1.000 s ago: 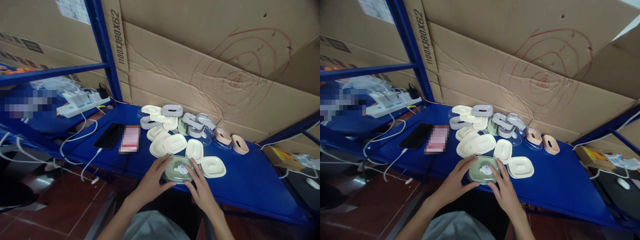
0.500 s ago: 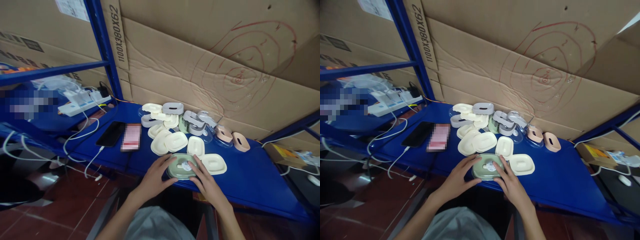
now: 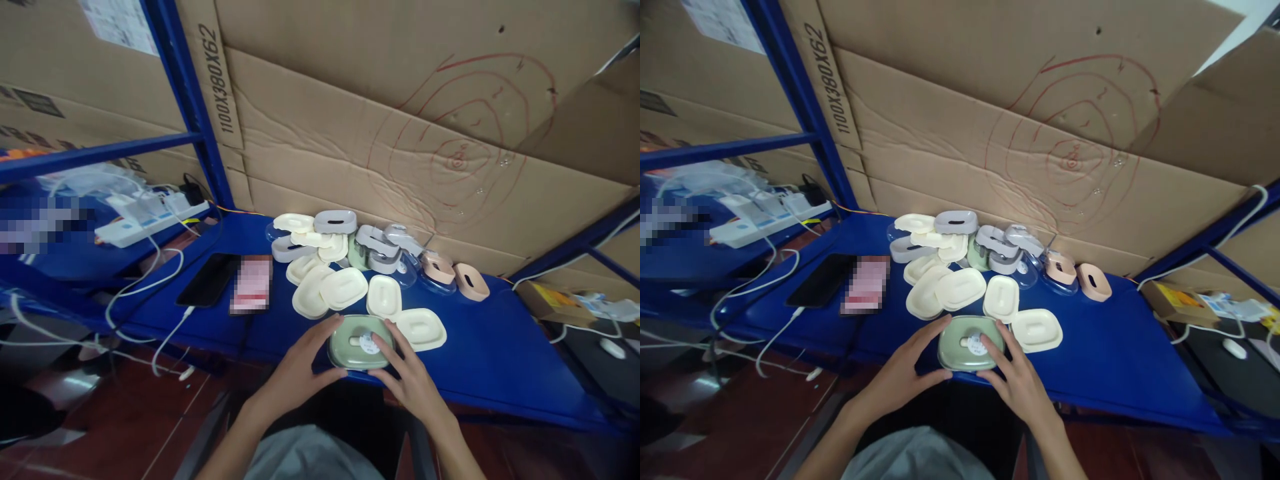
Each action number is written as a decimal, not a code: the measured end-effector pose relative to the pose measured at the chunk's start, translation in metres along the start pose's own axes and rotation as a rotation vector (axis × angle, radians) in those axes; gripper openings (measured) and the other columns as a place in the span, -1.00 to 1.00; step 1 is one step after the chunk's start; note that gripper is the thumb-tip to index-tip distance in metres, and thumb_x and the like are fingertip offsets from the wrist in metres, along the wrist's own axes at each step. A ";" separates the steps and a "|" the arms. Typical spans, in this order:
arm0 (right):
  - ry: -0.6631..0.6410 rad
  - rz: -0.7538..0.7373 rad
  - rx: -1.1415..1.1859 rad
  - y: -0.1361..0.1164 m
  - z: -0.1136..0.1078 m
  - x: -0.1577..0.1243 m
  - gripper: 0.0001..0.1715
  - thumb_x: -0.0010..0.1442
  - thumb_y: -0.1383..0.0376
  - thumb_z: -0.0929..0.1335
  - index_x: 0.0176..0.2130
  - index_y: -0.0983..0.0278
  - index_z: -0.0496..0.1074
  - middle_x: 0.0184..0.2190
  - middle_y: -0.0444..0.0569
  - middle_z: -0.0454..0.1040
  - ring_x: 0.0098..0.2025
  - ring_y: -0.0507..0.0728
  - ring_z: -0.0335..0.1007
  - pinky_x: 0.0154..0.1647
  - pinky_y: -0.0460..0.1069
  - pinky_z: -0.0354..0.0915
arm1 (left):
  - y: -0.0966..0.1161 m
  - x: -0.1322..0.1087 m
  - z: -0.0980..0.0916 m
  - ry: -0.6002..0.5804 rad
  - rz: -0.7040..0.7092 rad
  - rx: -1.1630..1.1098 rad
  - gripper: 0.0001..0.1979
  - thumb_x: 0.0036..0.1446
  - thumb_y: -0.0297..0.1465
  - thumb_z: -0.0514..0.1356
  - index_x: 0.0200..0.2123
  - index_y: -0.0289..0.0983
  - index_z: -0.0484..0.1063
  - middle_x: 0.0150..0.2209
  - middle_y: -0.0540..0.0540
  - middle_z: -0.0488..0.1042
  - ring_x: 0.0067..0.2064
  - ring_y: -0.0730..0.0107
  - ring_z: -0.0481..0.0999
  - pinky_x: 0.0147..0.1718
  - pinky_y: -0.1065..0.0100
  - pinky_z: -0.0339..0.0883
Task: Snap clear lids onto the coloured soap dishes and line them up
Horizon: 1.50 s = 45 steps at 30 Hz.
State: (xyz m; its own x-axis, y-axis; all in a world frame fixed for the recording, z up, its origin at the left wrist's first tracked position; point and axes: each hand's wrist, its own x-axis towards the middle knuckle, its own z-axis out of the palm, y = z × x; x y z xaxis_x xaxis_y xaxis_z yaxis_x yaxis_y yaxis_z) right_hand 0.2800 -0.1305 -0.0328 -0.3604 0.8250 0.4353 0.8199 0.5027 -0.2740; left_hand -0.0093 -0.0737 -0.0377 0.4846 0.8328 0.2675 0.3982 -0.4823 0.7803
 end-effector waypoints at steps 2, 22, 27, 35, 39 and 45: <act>0.105 0.035 -0.051 0.008 -0.009 -0.011 -0.25 0.41 0.17 0.41 0.47 -0.03 0.19 0.53 0.01 0.07 0.48 0.32 0.18 0.39 0.20 0.35 | 0.003 0.000 -0.003 0.008 -0.003 -0.008 -0.16 0.28 -0.20 0.37 0.51 0.04 0.05 0.49 -0.10 0.22 0.47 0.07 0.27 0.41 -0.03 0.24; 0.389 0.263 -0.276 0.132 -0.061 0.003 -0.44 0.49 0.07 0.25 0.35 0.18 0.37 0.39 0.19 0.33 0.45 0.38 0.21 0.41 0.40 0.20 | 0.045 0.047 0.034 -0.032 0.229 0.332 -0.53 0.35 -0.36 0.26 0.30 -0.09 0.40 0.34 -0.17 0.42 0.34 -0.02 0.42 0.27 -0.09 0.38; 0.021 -0.011 -0.284 0.099 -0.044 0.117 -0.51 0.51 0.30 0.19 0.30 0.14 0.45 0.18 0.04 0.58 0.24 0.20 0.47 0.26 0.18 0.37 | 0.060 0.090 0.064 -0.082 0.300 0.395 -0.38 0.38 -0.26 0.27 0.42 -0.16 0.21 0.39 -0.28 0.35 0.41 -0.09 0.33 0.30 -0.12 0.28; -0.031 0.014 -0.467 0.085 0.000 0.193 -0.52 0.52 0.32 0.19 0.28 0.39 0.43 0.13 0.26 0.57 0.13 0.33 0.48 0.13 0.19 0.24 | 0.042 0.054 0.042 -0.049 0.199 0.407 -0.64 0.36 -0.29 0.30 0.17 -0.21 0.44 0.12 -0.21 0.50 0.24 -0.04 0.45 0.26 -0.08 0.34; -0.030 0.033 -0.516 0.080 0.009 0.198 -0.55 0.52 0.25 0.23 0.26 0.36 0.45 0.01 0.23 0.59 0.04 0.31 0.47 0.09 0.16 0.19 | 0.036 0.037 0.032 0.001 0.169 0.341 -0.74 0.35 -0.36 0.30 0.07 -0.16 0.47 0.07 -0.15 0.48 0.19 0.04 0.48 0.25 -0.05 0.36; 0.038 0.075 -0.561 0.085 -0.003 0.199 -0.56 0.54 0.25 0.18 0.22 0.27 0.48 0.05 0.18 0.55 0.08 0.31 0.41 0.09 0.15 0.16 | 0.027 0.033 0.032 0.042 0.148 0.228 -0.75 0.15 -0.42 0.45 -0.20 -0.20 0.43 -0.03 -0.11 0.46 0.06 0.09 0.51 0.09 0.08 0.48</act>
State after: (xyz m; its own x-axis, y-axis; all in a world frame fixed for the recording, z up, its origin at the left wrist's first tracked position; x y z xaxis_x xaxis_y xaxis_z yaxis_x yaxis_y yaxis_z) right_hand 0.2795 0.0760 0.0337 -0.2846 0.8382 0.4652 0.9571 0.2207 0.1878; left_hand 0.0424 -0.0682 -0.0262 0.5197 0.7572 0.3956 0.4933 -0.6440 0.5847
